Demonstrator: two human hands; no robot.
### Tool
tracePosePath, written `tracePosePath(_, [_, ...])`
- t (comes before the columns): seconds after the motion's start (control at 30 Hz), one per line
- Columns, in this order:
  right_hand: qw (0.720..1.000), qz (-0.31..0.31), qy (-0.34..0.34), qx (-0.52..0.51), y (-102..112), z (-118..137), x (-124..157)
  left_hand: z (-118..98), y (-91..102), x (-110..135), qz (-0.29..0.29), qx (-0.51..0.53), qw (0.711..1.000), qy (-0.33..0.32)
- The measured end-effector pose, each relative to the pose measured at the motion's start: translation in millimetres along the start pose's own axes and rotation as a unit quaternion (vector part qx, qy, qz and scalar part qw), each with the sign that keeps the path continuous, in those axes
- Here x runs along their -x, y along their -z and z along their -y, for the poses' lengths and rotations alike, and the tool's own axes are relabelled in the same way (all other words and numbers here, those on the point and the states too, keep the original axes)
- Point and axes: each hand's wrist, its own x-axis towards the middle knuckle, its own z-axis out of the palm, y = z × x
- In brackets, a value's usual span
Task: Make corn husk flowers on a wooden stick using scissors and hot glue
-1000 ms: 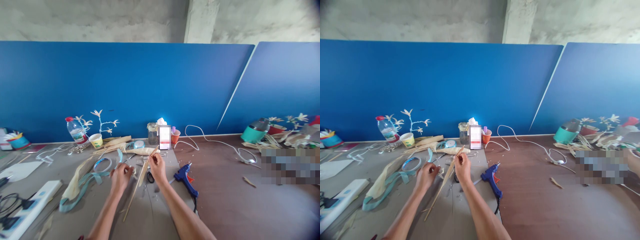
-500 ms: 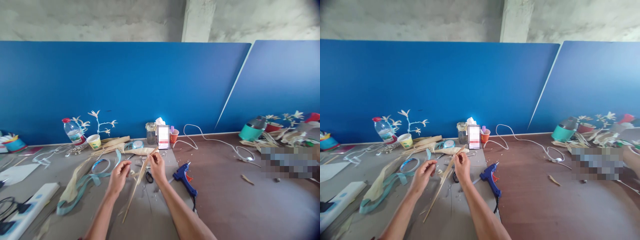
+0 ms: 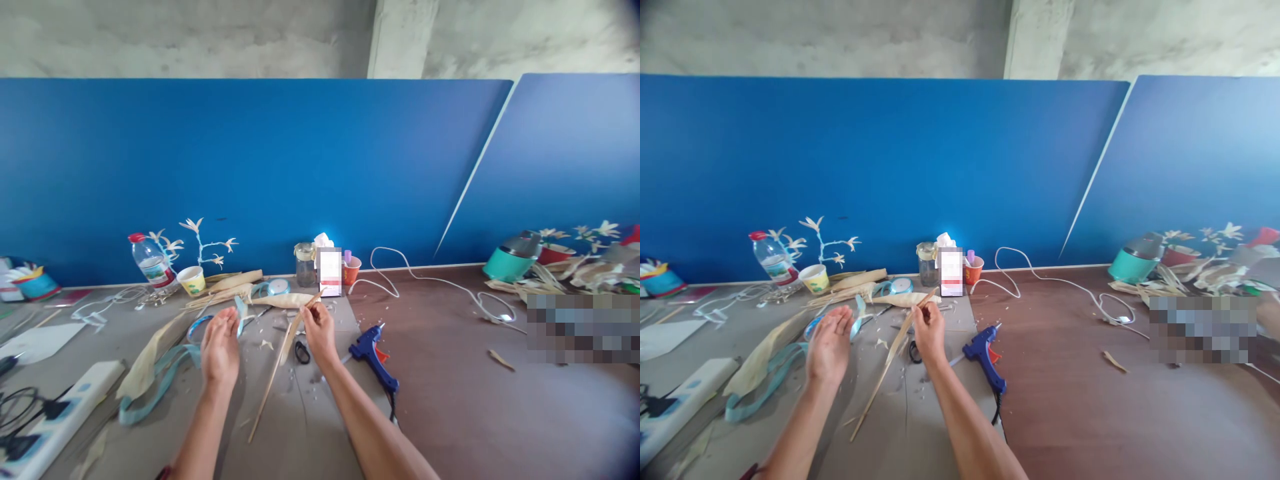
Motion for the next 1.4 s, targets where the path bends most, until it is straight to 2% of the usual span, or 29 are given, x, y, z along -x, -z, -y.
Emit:
tracePosePath(0.07, [1.0, 0.003, 0.002, -0.005, 0, -1, 0, -3, 1.5, -3, -0.039, 0.05, 0.998, 0.015])
tracePosePath(0.13, [1.0, 0.012, 0.0, -0.01, 0, -2, 0, -5, 1.6, -3, -0.036, 0.062, 0.997, 0.03])
tracePosePath(0.27, [1.0, 0.017, -0.003, -0.005, 0, -3, 0, -6, -3.3, 10, 0.087, -0.041, 0.992, 0.082])
tracePosePath(0.37, [1.0, 0.013, 0.001, 0.013, 1, -1, 1, -4, -9.6, 24, 0.218, -0.197, 0.948, 0.121])
tracePosePath(0.5, [0.999, 0.016, 0.006, 0.044, 1, 1, 2, -3, -16.0, 35, 0.37, -0.34, 0.858, 0.108])
tracePosePath(0.6, [0.998, 0.015, 0.002, 0.063, 1, 0, 3, -5, -17.2, 37, 0.424, -0.37, 0.82, 0.101])
tracePosePath(0.73, [0.996, 0.018, 0.012, 0.088, 0, -2, 5, -10, -17.4, 38, 0.46, -0.348, 0.807, 0.127])
tracePosePath(0.8, [0.995, 0.022, 0.016, 0.091, -1, -1, 6, -11, -17.8, 39, 0.459, -0.343, 0.806, 0.148])
tracePosePath(0.87, [0.997, 0.032, 0.021, 0.071, -2, 2, 7, -8, -17.6, 38, 0.427, -0.347, 0.819, 0.163])
tracePosePath(1.0, [0.997, 0.051, 0.024, 0.044, -4, 2, 6, 0, -13.2, 30, 0.281, -0.308, 0.894, 0.163])
tracePosePath(1.07, [0.986, 0.071, 0.029, 0.145, -2, -2, 5, 2, -10.0, 25, 0.223, -0.279, 0.92, 0.161])
tracePosePath(1.17, [0.941, 0.112, 0.032, 0.319, 6, -11, 4, 4, -7.0, 22, 0.199, -0.264, 0.93, 0.162])
tracePosePath(1.27, [0.899, 0.153, 0.023, 0.41, 13, -12, 6, 7, -6.1, 23, 0.206, -0.265, 0.927, 0.165])
tracePosePath(1.4, [0.797, 0.233, 0.028, 0.556, 21, 0, 8, 13, -5.2, 24, 0.209, -0.244, 0.932, 0.167])
